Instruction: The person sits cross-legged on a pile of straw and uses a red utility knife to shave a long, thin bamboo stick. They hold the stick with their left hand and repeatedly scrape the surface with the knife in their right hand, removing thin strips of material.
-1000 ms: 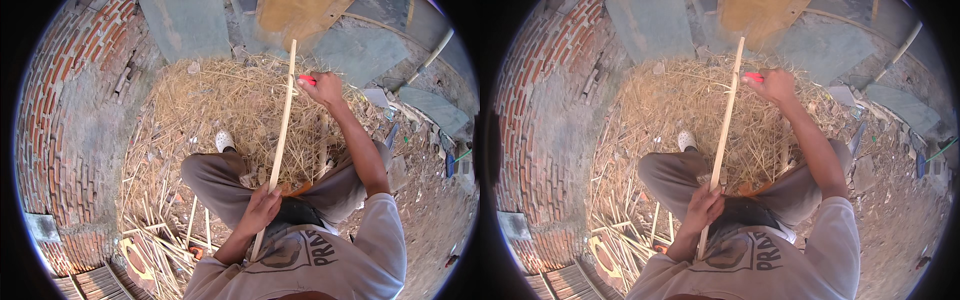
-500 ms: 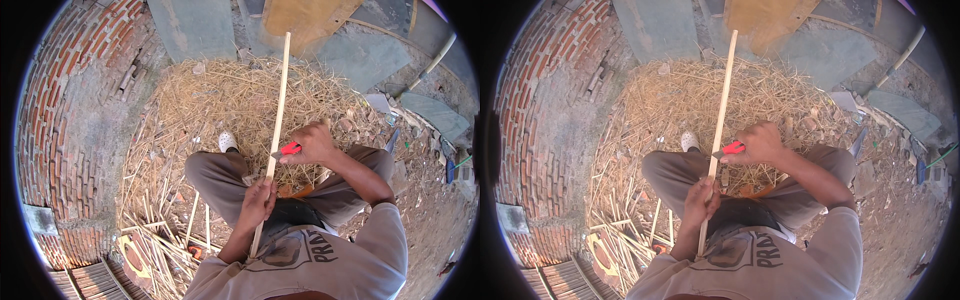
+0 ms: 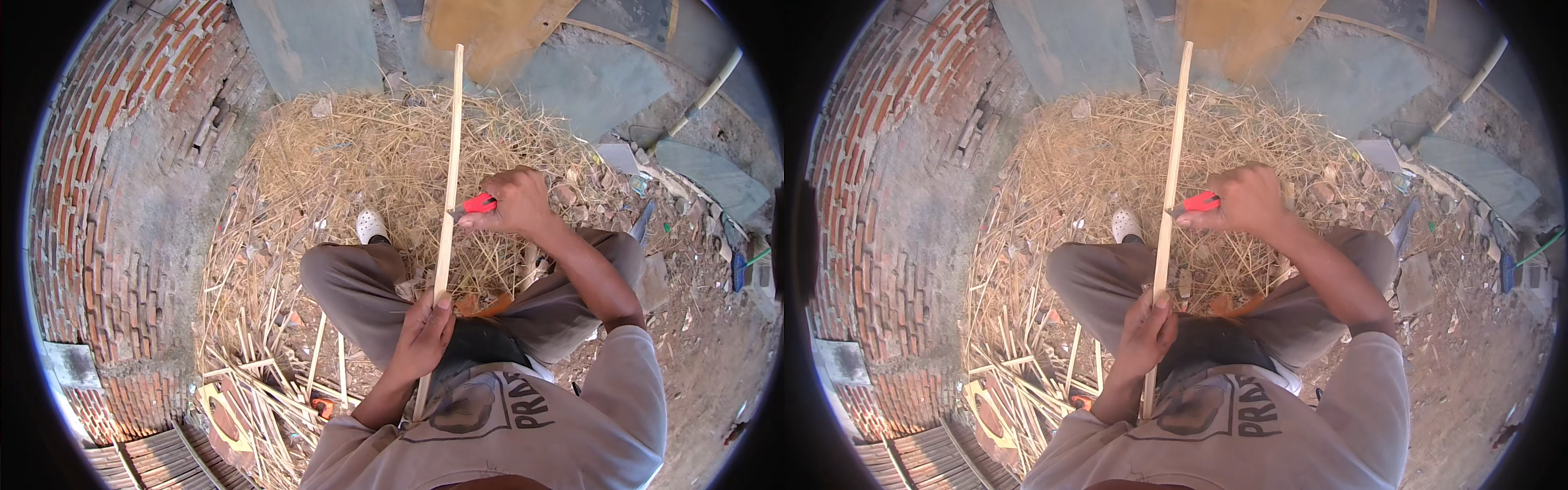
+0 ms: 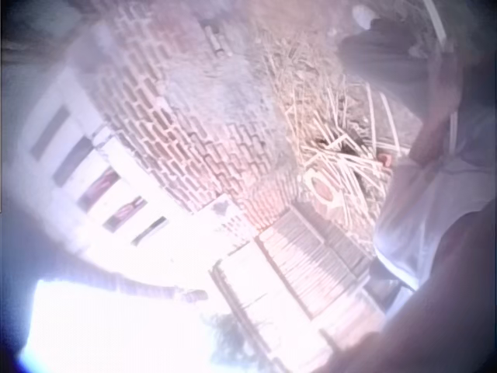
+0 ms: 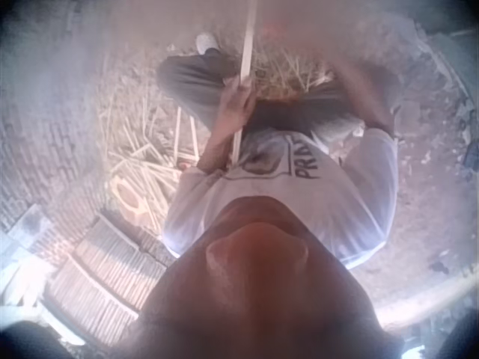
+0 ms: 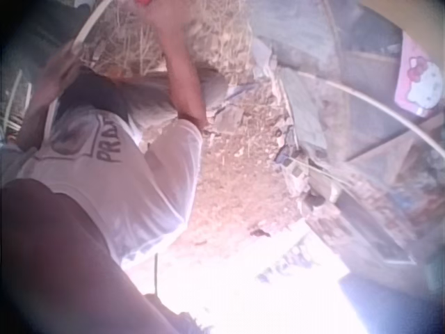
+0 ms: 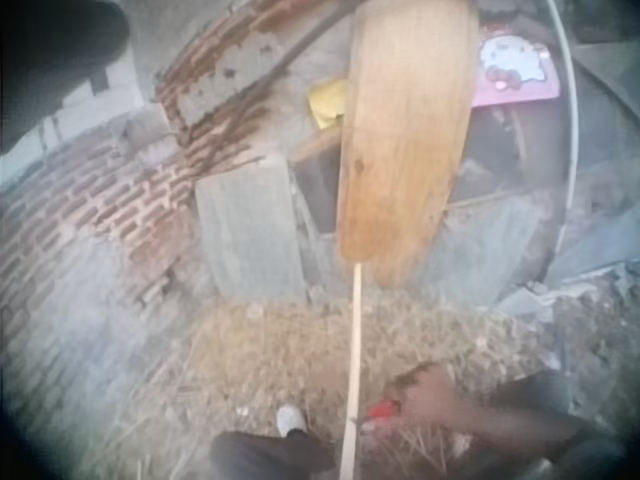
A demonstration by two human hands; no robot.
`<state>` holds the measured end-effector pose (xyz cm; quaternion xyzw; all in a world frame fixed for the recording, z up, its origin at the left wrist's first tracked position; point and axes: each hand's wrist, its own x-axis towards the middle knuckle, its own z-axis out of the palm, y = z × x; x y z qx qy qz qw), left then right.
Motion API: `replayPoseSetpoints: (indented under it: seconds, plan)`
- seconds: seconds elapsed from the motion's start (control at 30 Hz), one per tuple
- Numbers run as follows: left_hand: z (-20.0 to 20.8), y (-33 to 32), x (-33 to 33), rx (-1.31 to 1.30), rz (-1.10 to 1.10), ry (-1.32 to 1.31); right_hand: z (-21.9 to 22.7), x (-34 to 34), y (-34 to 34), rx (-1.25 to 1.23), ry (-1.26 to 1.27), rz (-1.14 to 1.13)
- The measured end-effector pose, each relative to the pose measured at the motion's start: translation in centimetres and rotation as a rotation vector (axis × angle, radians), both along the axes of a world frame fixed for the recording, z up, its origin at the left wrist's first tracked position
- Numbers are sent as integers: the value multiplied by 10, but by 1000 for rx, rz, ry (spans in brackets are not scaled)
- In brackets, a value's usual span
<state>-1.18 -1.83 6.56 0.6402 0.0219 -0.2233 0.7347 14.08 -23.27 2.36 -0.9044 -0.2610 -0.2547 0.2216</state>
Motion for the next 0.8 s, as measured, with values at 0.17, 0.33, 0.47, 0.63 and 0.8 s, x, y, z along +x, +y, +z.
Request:
replayPoseSetpoints:
  seconds: [0.17, 0.33, 0.47, 0.63, 0.8]
  plan:
    - [2, -2, -1, 57, -22, 20, 0, 21, -12, 20, 158, -180]
    - [-3, -3, -7, -59, -45, 51, 1, 35, -26, 3, 256, -263]
    - [-4, -3, -8, -40, -41, 31, -1, 40, -28, 11, 221, -310]
    - [-12, -7, -15, -109, -78, 16, 6, 73, -64, 215, 404, -574]
    - [-6, 2, -8, -115, -69, 122, 13, 39, -49, 150, 316, -399]
